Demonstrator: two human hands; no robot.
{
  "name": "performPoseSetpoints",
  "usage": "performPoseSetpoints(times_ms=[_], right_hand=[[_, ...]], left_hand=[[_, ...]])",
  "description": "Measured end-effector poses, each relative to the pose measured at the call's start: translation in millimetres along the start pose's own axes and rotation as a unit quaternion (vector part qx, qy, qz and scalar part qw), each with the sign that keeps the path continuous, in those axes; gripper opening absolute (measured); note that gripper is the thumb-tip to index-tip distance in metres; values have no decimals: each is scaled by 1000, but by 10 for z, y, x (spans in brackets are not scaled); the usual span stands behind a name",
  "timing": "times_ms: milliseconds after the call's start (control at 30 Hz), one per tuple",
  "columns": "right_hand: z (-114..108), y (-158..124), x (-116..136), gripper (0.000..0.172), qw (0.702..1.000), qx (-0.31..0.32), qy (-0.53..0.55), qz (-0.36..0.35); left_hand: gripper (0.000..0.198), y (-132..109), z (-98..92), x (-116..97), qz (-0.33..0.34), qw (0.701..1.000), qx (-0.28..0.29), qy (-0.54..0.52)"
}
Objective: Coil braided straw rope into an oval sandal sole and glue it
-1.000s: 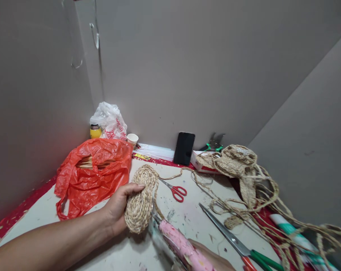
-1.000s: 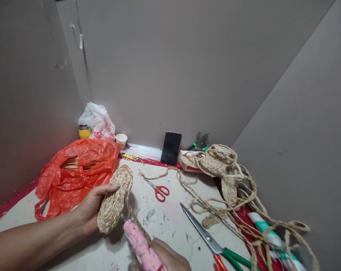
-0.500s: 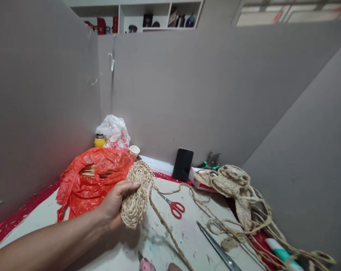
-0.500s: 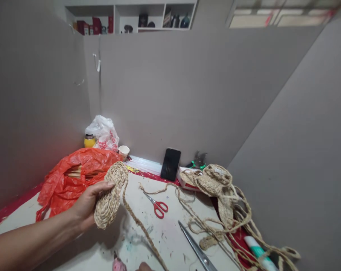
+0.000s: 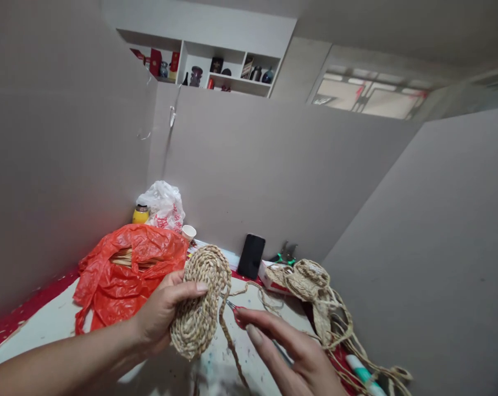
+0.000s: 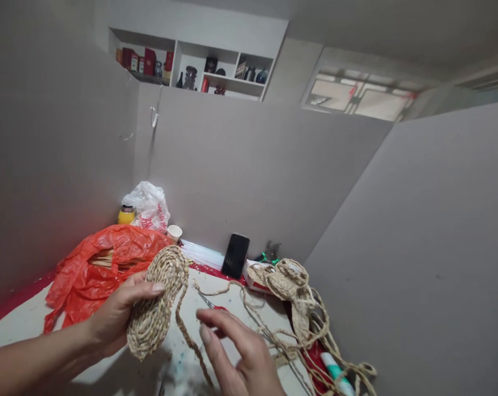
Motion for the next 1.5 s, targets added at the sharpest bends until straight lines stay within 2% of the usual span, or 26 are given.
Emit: performPoseSetpoints(times_ms=[67,167,267,500,733,833,1100,1333,1500], right_hand=[[116,115,-4,26,996,28,78,17],[313,227,-1,31,970,78,231,21],[412,265,18,36,949,106,297,27],[478,239,-22,43,942,128,302,66],[446,189,-104,49,969,47,217,103],[442,164,-61,51,972,41,200,116],[467,143,-61,54,950,51,264,160],[528,142,-147,49,929,75,324,165],[541,143,-152,46,917,58,363,158]], left_hand=[[19,-16,28,8,0,1000,11,3],[20,-19,79,27,-7,999,38,11],[20,-13,115,39,-12,998,62,25],[17,-19,90,78,-13,998,60,34],[18,-24,54,90,-3,999,26,28],[17,-29,70,96,-4,999,23,35],[16,-44,70,141,-7,999,20,36],[25,-67,52,190,-27,997,14,73],[26,-65,68,193,-37,995,27,89]])
Point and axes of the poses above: each hand's wrist, its own y-axis towards the middle knuckle, its own z-axis out of the palm, x = y × z, the point moved 7 cm from there along y, towards the middle knuckle, and after that the axes turned 11 degrees about x, right-handed, at the moved point
